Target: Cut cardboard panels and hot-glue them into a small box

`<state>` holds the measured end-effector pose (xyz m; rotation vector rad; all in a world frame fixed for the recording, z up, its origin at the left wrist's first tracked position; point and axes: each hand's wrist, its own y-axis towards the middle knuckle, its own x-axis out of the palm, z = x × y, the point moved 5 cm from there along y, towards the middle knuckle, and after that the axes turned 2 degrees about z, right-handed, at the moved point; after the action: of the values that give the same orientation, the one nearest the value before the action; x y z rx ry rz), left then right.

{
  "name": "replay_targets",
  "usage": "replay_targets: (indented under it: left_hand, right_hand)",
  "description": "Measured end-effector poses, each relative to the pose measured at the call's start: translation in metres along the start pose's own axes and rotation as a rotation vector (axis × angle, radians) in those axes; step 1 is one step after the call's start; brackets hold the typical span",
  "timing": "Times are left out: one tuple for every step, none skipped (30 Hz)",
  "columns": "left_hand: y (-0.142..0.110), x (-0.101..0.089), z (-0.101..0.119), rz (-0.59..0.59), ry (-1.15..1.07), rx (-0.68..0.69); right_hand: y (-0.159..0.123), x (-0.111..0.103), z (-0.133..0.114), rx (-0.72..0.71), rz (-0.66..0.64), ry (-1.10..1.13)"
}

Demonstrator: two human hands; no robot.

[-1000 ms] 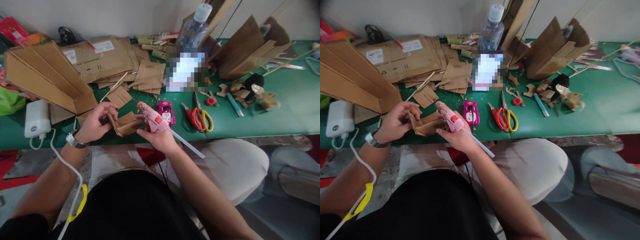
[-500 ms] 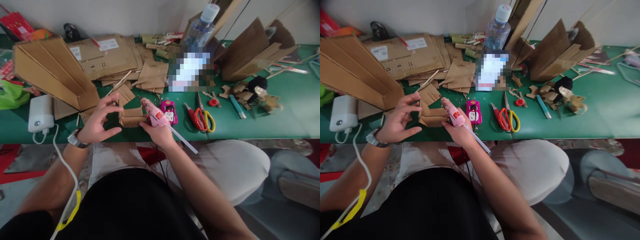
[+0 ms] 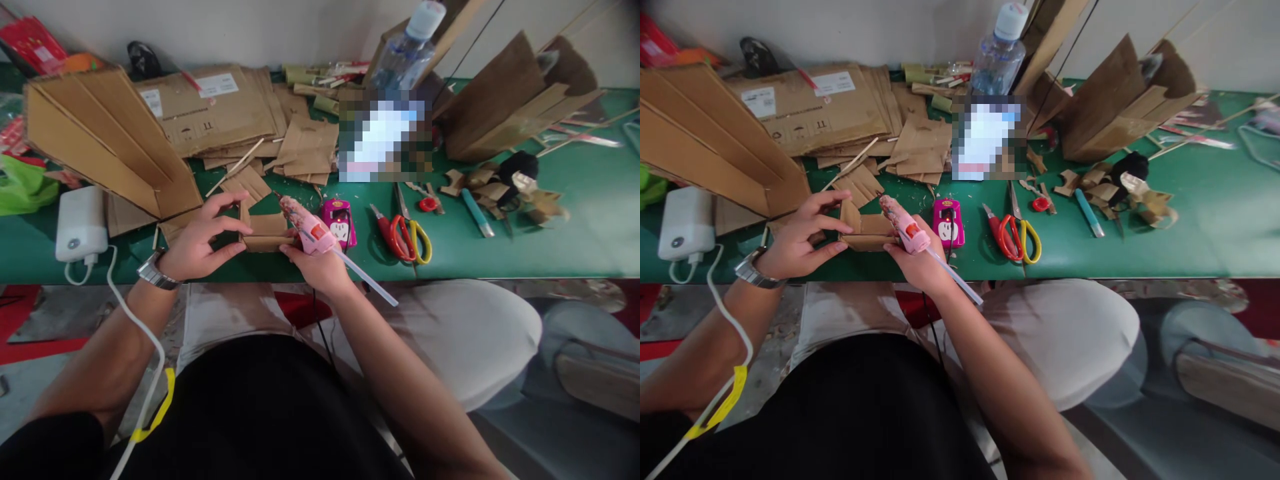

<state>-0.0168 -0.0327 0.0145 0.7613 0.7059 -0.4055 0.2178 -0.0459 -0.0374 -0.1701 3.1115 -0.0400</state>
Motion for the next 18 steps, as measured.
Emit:
replay_targets:
  left_hand:
    - [0.0, 0.001, 0.0, -0.002, 0.003, 0.007]
    - [0.0, 0.002, 0.001, -0.004, 0.009, 0.011]
    - [0.0, 0.002, 0.001, -0.008, 0.017, 0.013]
    - [0.0, 0.003, 0.001, -0.011, 0.022, 0.013]
    - [0.0, 0.004, 0.001, -0.014, 0.027, 0.011]
    - [-0.001, 0.004, 0.0, -0.015, 0.029, 0.009]
    - [-0.001, 0.005, 0.0, -0.016, 0.029, 0.007]
    - [-0.001, 0.005, 0.0, -0.017, 0.029, 0.006]
    - [-0.002, 0.006, 0.0, -0.016, 0.031, 0.005]
    - [-0.002, 0.006, -0.001, -0.014, 0.036, 0.004]
    - [-0.003, 0.006, -0.001, -0.012, 0.044, 0.004]
    - [-0.003, 0.006, -0.001, -0.009, 0.054, 0.006]
    - [-0.004, 0.007, -0.001, -0.005, 0.065, 0.011]
    - [-0.004, 0.007, -0.001, 0.004, 0.078, 0.02]
    - [-0.004, 0.007, 0.0, 0.017, 0.09, 0.034]
    - [-0.004, 0.006, 0.0, 0.037, 0.1, 0.05]
    - [-0.005, 0.006, 0.001, 0.059, 0.109, 0.066]
    - [-0.005, 0.006, 0.002, 0.083, 0.115, 0.082]
  right_hand:
    - [0.0, 0.0, 0.001, 0.002, 0.004, 0.011]
    - [0.0, 0.0, 0.002, 0.006, 0.01, 0.019]
    - [0.0, 0.0, 0.003, 0.01, 0.016, 0.026]
    - [0.0, 0.0, 0.004, 0.014, 0.018, 0.032]
    - [0.001, 0.0, 0.005, 0.017, 0.015, 0.037]
    - [0.001, 0.0, 0.006, 0.02, 0.01, 0.041]
    - [0.001, 0.0, 0.007, 0.023, 0.004, 0.043]
    - [0.001, 0.0, 0.008, 0.025, 0.003, 0.043]
    - [0.002, 0.0, 0.009, 0.029, 0.005, 0.039]
    - [0.002, 0.0, 0.01, 0.033, 0.006, 0.032]
    - [0.002, 0.0, 0.011, 0.036, 0.007, 0.023]
    - [0.003, 0.0, 0.012, 0.035, 0.004, 0.013]
    - [0.003, 0.0, 0.012, 0.028, -0.001, 0.005]
    - [0.003, 0.0, 0.012, 0.017, -0.01, 0.0]
    - [0.003, 0.0, 0.011, 0.003, -0.019, -0.005]
    - [0.003, 0.0, 0.01, -0.012, -0.026, -0.015]
    - [0.003, 0.0, 0.009, -0.03, -0.034, -0.044]
    - [0.003, 0.0, 0.008, -0.046, -0.045, -0.086]
